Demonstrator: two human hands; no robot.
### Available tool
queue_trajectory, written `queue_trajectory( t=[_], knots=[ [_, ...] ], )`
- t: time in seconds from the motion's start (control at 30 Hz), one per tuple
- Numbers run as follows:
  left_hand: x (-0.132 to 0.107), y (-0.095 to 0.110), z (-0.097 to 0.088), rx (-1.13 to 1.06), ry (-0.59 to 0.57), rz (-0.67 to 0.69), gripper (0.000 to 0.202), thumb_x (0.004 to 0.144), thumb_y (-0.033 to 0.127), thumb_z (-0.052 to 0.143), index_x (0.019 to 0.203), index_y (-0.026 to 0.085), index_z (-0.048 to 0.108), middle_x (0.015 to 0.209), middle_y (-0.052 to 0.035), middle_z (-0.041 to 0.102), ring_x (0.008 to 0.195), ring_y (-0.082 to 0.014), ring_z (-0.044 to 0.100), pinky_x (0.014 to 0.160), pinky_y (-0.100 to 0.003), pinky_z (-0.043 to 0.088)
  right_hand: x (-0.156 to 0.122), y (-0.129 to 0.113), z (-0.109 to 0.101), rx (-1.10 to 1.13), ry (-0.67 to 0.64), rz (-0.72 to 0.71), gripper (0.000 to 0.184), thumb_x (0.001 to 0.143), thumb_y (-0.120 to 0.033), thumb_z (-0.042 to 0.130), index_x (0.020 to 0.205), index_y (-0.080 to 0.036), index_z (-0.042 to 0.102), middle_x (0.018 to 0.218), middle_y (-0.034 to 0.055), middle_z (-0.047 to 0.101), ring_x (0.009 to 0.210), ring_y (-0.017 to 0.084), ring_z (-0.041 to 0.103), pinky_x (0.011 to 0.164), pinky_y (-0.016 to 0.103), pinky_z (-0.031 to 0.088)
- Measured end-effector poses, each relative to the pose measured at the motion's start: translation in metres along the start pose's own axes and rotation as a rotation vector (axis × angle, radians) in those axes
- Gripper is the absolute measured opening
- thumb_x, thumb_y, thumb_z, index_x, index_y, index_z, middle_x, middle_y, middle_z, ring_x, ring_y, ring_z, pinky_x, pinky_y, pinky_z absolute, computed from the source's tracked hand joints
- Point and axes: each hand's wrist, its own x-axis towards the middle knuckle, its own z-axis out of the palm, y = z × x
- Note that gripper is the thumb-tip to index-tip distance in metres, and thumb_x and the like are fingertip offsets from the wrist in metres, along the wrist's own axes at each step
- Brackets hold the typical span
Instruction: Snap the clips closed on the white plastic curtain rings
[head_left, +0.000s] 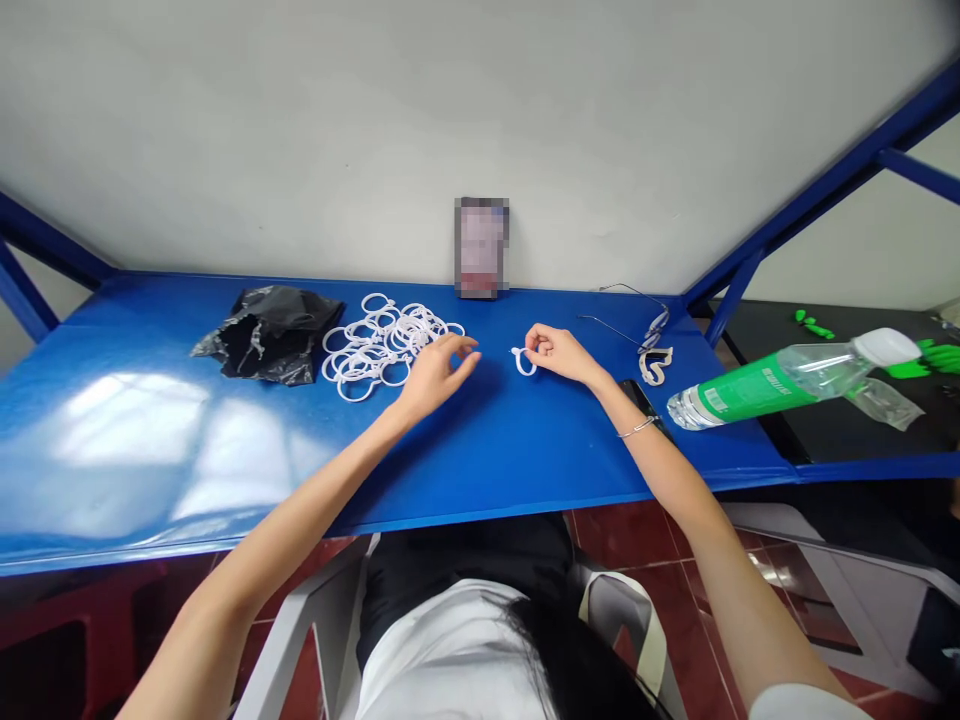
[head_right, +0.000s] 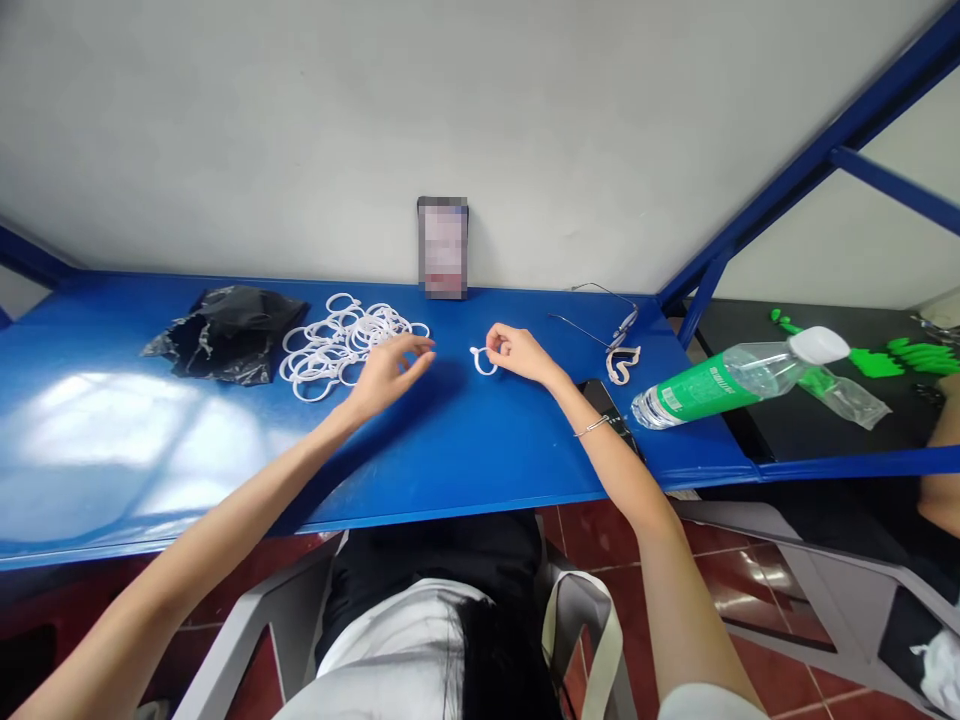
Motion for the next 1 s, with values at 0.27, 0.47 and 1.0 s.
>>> queue_trajectory(
  t=[0.27,0.47,1.0],
  knots=[
    [0.027,-0.011,0.041,-0.347,-0.08,-0.159,0.041,0.089,0.052,0.051,0.089,0.013,0.065,0.067,-0.0024,0.063,0.055,-0.0116,0.057,0.054,-0.021,0.042,0.033,0.005,0.061,0.341,0.277,0.07,0.029,0.07,-0.039,0.066,0.075,-0.022,0.043,0.066,-0.0062,0.055,0.046,0.008,0.054,0.041,0.019,0.039],
    [0.037,-0.024,0.032,-0.541,-0.215,-0.179,0.047,0.084,0.06,0.055,0.085,0.013,0.059,0.071,-0.001,0.062,0.04,-0.0039,0.046,0.042,-0.018,0.034,0.044,0.003,0.058,0.424,0.15,0.03,0.024,0.071,-0.037,0.065,0.076,-0.02,0.049,0.064,-0.0052,0.056,0.044,0.006,0.051,0.039,0.018,0.034],
    [0.04,-0.025,0.02,-0.823,-0.416,-0.28,0.024,0.075,0.038,0.061,0.074,0.014,0.057,0.056,0.0051,0.046,0.047,-0.006,0.046,0.045,-0.019,0.03,0.041,-0.001,0.046,0.557,-0.197,0.064,0.029,0.075,-0.044,0.057,0.064,-0.019,0.049,0.058,-0.0054,0.042,0.048,0.007,0.024,0.047,0.023,0.015]
  ],
)
